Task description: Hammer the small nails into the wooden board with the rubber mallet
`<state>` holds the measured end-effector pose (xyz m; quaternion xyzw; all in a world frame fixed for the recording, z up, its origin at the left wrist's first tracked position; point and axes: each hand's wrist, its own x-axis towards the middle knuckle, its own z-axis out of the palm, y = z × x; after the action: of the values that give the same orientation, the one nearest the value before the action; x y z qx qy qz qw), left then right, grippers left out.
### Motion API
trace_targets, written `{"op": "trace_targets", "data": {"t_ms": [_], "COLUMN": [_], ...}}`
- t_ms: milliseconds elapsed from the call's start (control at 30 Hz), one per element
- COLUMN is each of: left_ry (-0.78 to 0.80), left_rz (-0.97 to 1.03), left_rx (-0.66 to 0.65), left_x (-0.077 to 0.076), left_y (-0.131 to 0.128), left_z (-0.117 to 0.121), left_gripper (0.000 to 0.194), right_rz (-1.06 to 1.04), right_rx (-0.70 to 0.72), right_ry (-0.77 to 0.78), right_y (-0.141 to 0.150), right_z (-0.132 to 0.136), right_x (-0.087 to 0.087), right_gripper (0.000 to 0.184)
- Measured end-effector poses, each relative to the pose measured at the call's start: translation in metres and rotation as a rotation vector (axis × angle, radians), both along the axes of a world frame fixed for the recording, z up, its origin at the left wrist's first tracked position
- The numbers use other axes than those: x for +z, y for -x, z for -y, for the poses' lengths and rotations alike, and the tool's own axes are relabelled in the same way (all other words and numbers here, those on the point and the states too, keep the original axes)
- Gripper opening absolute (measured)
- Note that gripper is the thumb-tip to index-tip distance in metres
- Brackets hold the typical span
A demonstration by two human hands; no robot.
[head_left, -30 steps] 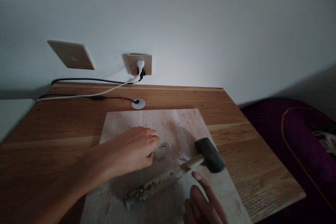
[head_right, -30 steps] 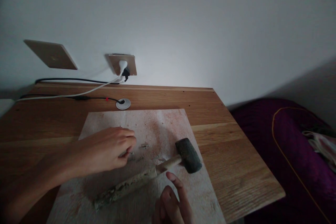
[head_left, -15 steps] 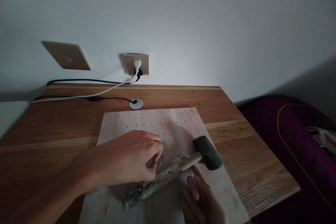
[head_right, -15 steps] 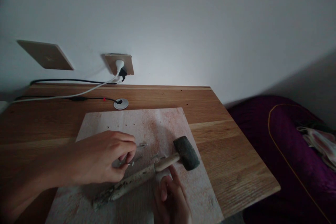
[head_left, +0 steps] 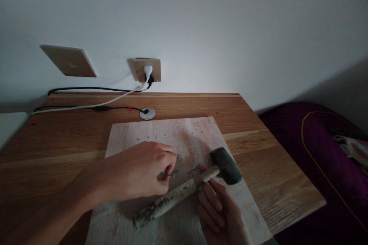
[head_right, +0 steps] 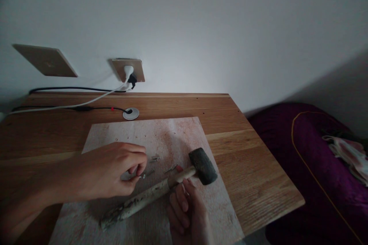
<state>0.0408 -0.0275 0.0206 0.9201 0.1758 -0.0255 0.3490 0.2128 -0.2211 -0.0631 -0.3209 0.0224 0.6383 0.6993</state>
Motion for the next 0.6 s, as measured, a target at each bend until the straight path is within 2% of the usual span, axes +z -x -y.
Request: {"op": "trace_targets", "data": {"t_ms": [100, 267, 400, 500, 600], "left_ry": [-0.002, -0.003, -0.023, -0.016, 0.068], "left_rz": [0.010, 0.003, 0.030, 0.090, 0.178], "left_rx": [0.002, 0.004, 0.007, 0.022, 0.026], "left_x": [0.000, 0.000, 0.000, 0.006, 0.013], "left_y": [0.000, 0.000, 0.002, 0.003, 0.002], "left_z": [0.000, 0.000, -0.002, -0.004, -0.006], "left_gripper": [0.015, 0.015, 0.017, 0.018, 0.015], "right_rz": [0.012, 0.058, 0.167, 0.220, 0.213], "right_rx": [-0.010, -0.056, -0.110, -0.138, -0.163], "right_ry": [0.052, 0.110, 0.157, 0.224, 0.302], "right_y": [0.002, 0.005, 0.003, 0.000, -0.004], "right_z": [-0.004, -0.010, -0.009, -0.003, 0.003], "right_x": [0.003, 0.013, 0.013, 0.013, 0.014], "right_gripper": [0.018, 0.030, 0.037, 0.039, 0.037]}}
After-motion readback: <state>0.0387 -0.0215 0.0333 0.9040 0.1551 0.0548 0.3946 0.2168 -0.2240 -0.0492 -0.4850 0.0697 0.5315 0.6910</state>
